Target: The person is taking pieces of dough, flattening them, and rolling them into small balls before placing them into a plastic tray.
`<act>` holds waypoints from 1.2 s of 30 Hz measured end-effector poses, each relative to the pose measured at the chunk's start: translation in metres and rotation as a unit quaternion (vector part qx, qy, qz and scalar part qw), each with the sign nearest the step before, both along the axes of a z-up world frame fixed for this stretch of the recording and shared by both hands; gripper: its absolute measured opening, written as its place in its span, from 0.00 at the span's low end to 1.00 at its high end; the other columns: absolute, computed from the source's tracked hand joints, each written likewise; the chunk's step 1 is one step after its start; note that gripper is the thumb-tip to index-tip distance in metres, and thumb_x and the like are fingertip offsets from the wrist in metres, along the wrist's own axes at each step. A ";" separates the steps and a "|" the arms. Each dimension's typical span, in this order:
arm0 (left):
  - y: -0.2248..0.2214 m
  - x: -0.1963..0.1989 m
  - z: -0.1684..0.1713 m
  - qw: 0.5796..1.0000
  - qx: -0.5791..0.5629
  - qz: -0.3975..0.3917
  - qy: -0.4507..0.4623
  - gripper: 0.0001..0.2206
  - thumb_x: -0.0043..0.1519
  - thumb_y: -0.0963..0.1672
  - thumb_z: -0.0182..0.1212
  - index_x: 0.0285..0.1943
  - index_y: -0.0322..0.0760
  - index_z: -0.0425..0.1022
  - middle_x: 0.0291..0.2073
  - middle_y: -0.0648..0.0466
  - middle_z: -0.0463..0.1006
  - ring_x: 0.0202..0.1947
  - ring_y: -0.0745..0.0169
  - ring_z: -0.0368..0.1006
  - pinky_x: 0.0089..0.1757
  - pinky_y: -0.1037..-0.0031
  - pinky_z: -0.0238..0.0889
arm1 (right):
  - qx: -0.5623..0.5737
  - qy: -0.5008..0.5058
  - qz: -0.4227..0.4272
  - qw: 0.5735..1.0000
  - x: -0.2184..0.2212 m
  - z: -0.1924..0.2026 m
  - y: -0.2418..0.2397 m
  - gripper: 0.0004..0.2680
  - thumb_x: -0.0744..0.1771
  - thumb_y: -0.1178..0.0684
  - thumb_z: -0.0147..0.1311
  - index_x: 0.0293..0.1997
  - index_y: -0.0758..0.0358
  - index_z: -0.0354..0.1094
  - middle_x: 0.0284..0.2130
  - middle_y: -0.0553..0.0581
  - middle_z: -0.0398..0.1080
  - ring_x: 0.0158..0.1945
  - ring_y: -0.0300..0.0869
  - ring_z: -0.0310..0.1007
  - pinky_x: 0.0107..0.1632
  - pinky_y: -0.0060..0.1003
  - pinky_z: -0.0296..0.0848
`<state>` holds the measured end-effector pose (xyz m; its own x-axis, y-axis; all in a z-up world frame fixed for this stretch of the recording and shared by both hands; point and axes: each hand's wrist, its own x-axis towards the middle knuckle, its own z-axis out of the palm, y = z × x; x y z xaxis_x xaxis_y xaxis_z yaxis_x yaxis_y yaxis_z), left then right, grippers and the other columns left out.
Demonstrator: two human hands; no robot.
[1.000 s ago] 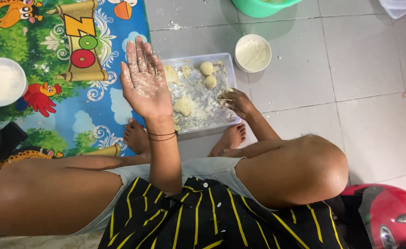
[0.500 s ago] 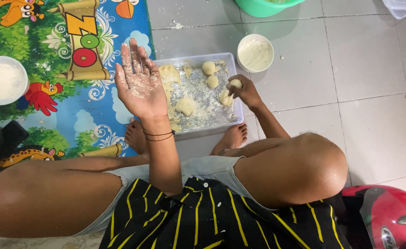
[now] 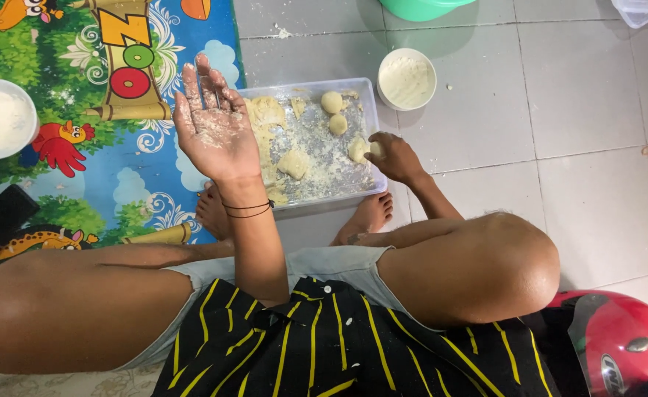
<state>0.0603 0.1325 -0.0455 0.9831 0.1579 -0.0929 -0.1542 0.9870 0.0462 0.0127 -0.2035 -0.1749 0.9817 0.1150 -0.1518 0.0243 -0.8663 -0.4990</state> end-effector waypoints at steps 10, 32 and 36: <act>0.004 0.004 -0.011 1.000 0.017 0.008 -0.007 0.21 0.71 0.45 0.50 0.71 0.31 0.62 0.64 0.45 0.71 0.50 0.60 0.71 0.47 0.72 0.68 | -0.097 0.036 0.110 0.989 -0.015 -0.044 0.014 0.13 0.65 0.49 0.61 0.54 0.55 0.69 0.44 0.58 0.74 0.41 0.55 0.76 0.43 0.49 0.74; -0.086 -0.004 -0.262 0.191 0.946 -0.236 0.117 0.33 0.63 0.52 0.61 0.72 0.31 0.59 0.73 0.32 0.53 0.70 0.30 0.52 0.59 0.43 0.58 | 0.034 0.008 0.060 0.998 -0.050 -0.030 0.010 0.14 0.67 0.48 0.57 0.58 0.57 0.69 0.46 0.60 0.73 0.38 0.61 0.78 0.42 0.61 0.76; -0.087 -0.036 -0.244 0.186 0.947 -0.244 0.096 0.33 0.64 0.44 0.63 0.76 0.30 0.51 0.73 0.31 0.50 0.73 0.32 0.45 0.62 0.45 0.53 | 0.083 0.005 0.046 0.995 -0.052 -0.018 0.024 0.12 0.66 0.53 0.58 0.55 0.61 0.70 0.42 0.63 0.74 0.38 0.61 0.79 0.40 0.60 0.76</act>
